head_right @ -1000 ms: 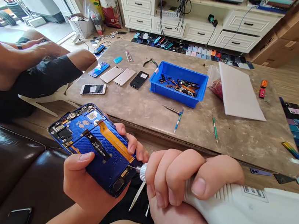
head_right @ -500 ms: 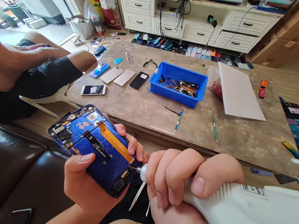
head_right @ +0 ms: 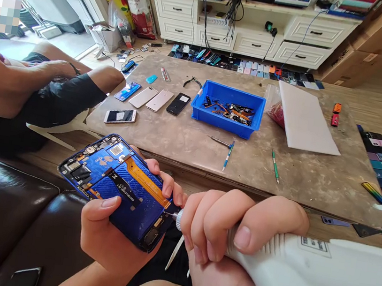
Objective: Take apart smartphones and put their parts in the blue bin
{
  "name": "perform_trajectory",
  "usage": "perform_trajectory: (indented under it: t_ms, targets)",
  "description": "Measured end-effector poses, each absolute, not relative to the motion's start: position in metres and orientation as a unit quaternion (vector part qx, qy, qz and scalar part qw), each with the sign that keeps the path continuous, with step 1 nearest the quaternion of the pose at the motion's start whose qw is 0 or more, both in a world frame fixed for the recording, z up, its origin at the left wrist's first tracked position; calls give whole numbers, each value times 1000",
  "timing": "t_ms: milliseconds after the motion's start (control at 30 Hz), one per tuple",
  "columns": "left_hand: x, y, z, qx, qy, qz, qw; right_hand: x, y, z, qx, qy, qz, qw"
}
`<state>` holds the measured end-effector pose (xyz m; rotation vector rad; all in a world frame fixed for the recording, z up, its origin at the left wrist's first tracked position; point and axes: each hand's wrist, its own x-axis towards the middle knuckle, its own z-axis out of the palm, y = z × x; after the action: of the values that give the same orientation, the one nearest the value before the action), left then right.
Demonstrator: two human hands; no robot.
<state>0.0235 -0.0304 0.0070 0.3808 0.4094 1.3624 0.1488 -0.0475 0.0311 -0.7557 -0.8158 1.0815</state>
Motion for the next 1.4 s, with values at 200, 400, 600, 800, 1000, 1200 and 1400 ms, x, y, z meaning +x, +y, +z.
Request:
perform_trajectory:
  t_ms: [200,400,600,800,1000,1200,1400]
  targets:
    - [26,-31,8,152,241,616,735,132,-46,35,-357,-357,394,768]
    - [31,-33,12,134,275,610,731,120,-49,43,-387,-353,372,767]
    - [31,-33,12,129,281,600,738,133,-53,45,-397,-395,413,718]
    - [26,-32,7,146,262,595,746,131,-52,44,-395,-366,401,741]
    - [22,-31,4,158,242,615,734,146,-53,36,-372,-375,426,734]
    - [19,-30,4,168,241,612,735,147,-55,41,-384,-357,426,738]
    - [21,-33,4,148,223,609,746,143,-52,43,-375,-324,443,747]
